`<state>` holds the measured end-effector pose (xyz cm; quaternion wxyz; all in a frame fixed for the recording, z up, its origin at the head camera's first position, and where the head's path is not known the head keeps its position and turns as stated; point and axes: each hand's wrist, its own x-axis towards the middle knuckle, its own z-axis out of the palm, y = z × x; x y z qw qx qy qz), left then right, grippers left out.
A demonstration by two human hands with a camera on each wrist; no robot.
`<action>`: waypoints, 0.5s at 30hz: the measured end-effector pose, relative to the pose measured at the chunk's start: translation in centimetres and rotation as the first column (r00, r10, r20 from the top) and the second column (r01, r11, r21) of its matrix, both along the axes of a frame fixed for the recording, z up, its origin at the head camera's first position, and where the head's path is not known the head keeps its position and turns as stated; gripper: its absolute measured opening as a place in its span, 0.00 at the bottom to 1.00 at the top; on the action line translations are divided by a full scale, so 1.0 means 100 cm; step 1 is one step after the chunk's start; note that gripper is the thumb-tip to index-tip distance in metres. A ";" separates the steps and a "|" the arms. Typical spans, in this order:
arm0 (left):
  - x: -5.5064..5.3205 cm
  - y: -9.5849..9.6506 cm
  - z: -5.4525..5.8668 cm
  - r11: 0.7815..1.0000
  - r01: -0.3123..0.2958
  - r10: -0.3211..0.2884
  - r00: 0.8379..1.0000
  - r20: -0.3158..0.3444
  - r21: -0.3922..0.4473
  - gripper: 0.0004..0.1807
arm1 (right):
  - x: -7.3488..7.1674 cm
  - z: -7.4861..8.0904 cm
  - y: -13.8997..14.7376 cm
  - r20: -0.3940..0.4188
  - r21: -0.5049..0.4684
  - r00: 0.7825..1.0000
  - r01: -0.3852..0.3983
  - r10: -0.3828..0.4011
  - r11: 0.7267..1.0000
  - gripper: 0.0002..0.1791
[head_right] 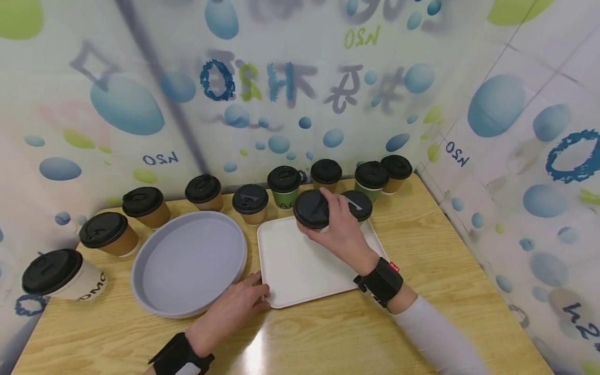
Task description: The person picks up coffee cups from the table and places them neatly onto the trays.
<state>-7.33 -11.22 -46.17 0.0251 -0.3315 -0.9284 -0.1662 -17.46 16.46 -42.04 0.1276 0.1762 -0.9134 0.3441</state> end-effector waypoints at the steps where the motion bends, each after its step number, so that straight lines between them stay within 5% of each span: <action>1: 0.000 0.000 0.000 1.000 -0.001 0.001 1.000 0.003 -0.002 0.12 | 0.000 -0.003 -0.002 0.005 0.006 1.000 0.004 -0.004 1.000 0.56; 15: 0.000 0.000 0.000 1.000 0.001 -0.001 1.000 -0.009 0.006 0.12 | -0.006 -0.027 -0.006 0.005 0.089 1.000 0.023 -0.023 0.996 0.56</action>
